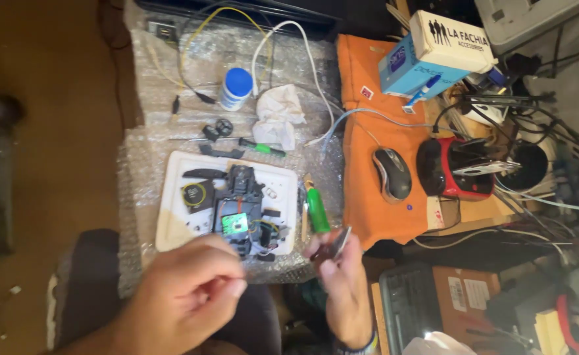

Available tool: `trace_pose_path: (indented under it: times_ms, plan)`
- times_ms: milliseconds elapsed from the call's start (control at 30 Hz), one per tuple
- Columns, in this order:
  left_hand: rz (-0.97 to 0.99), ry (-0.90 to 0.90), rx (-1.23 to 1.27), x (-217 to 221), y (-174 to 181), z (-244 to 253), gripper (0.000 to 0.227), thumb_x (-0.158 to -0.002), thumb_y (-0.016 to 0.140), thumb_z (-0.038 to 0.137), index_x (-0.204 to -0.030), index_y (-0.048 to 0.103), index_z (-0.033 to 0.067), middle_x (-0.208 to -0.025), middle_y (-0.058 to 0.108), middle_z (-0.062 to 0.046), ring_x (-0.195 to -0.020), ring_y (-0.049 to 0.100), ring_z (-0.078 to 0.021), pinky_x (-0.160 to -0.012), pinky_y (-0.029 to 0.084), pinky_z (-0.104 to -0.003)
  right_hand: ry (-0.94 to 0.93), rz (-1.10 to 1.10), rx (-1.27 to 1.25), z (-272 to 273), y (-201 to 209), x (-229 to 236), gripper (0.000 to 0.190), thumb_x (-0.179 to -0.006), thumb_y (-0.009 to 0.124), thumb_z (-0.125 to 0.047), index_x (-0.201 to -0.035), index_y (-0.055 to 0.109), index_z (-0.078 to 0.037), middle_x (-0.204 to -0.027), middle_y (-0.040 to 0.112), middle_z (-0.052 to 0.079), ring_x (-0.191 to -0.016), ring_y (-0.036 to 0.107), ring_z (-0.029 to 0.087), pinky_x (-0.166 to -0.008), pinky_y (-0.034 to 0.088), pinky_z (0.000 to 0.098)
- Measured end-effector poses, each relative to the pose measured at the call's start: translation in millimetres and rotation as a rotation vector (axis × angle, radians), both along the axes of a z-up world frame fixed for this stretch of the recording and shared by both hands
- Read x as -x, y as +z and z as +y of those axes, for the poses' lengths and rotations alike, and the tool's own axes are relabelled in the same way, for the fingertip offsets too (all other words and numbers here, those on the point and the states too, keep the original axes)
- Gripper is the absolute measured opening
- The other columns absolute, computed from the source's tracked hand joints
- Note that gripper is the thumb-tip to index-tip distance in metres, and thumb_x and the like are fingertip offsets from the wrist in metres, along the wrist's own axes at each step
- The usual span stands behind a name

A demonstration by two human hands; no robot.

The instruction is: Repairing an electronic component by manipulating wires and small parts with hands and pliers

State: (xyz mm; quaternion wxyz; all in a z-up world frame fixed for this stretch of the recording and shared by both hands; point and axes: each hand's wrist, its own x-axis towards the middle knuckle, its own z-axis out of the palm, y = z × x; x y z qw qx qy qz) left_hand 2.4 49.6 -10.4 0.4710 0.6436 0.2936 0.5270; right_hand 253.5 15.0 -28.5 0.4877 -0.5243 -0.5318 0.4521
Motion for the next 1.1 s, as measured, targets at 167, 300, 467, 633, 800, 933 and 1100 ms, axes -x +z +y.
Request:
trace_pose_path:
  times_ms: [167, 300, 467, 633, 800, 933, 1100]
  plan:
    - [0.091, 0.151, 0.05, 15.6, -18.6, 15.0, 0.007, -0.086, 0.066, 0.011, -0.079, 0.067, 0.0089, -0.079, 0.068, -0.002, -0.063, 0.059, -0.0109, -0.051, 0.042, -0.022, -0.145, -0.568, 0.117, 32.4, -5.3, -33.0, 0.03, -0.1, 0.045, -0.023, -0.121, 0.055, -0.005, -0.108, 0.068, 0.007, -0.1, 0.065, 0.018, -0.092, 0.051, 0.0334]
    - [0.145, 0.296, 0.129, 22.5, -29.1, 21.2, 0.005, -0.08, 0.071, 0.007, -0.075, 0.07, 0.0083, -0.074, 0.07, -0.003, -0.058, 0.06, -0.0085, -0.053, 0.044, -0.018, -0.205, -0.887, 0.184, 39.0, -22.1, -42.1, 0.038, -0.099, 0.05, -0.029, -0.127, 0.067, -0.009, -0.106, 0.08, 0.006, -0.098, 0.074, 0.021, -0.087, 0.054, 0.0347]
    - [0.188, 0.285, 0.194, 30.1, -50.1, 27.3, 0.006, -0.081, 0.07, 0.007, -0.075, 0.069, 0.0078, -0.074, 0.07, -0.003, -0.055, 0.057, -0.0072, -0.05, 0.043, -0.018, -0.172, -1.019, 0.084, 51.2, -53.1, -46.2, 0.046, -0.104, 0.04, -0.022, -0.139, 0.054, 0.004, -0.129, 0.065, 0.021, -0.121, 0.061, 0.034, -0.106, 0.044, 0.0431]
    - [0.176, 0.302, 0.213, 25.3, -43.6, 34.6, 0.008, -0.08, 0.07, 0.006, -0.073, 0.068, 0.0071, -0.073, 0.069, -0.002, -0.056, 0.055, -0.0079, -0.052, 0.044, -0.018, -0.21, -1.011, 0.114, 81.6, -70.9, -50.2, 0.047, -0.102, 0.04, -0.019, -0.14, 0.054, 0.003, -0.134, 0.062, 0.024, -0.127, 0.056, 0.037, -0.111, 0.041, 0.0457]
    - [0.148, 0.261, 0.193, 23.3, -44.6, 39.6, 0.006, -0.079, 0.071, 0.007, -0.073, 0.07, 0.007, -0.072, 0.068, -0.003, -0.054, 0.055, -0.0085, -0.048, 0.042, -0.019, -0.275, -0.833, 0.246, 93.9, -102.6, -76.1, 0.041, -0.099, 0.048, -0.025, -0.136, 0.055, -0.006, -0.129, 0.068, 0.018, -0.115, 0.067, 0.032, -0.102, 0.048, 0.0408]
    - [0.188, 0.211, 0.17, 25.5, -47.9, 44.1, 0.006, -0.082, 0.071, 0.011, -0.076, 0.072, 0.012, -0.075, 0.068, 0.0, -0.056, 0.053, -0.0077, -0.049, 0.043, -0.019, -0.281, -0.815, 0.301, 92.7, -95.3, -72.3, 0.043, -0.098, 0.05, -0.03, -0.135, 0.056, -0.009, -0.131, 0.068, 0.014, -0.12, 0.065, 0.03, -0.107, 0.044, 0.0388]
    - [0.117, 0.146, 0.155, 17.7, -43.1, 51.5, 0.004, -0.085, 0.07, 0.01, -0.085, 0.073, 0.0126, -0.08, 0.072, 0.0, -0.063, 0.061, -0.0083, -0.051, 0.043, -0.021, -0.222, -0.896, 0.165, 78.8, -69.1, -47.9, 0.051, -0.101, 0.048, -0.029, -0.143, 0.05, 0.001, -0.146, 0.056, 0.019, -0.136, 0.052, 0.032, -0.115, 0.036, 0.0402]
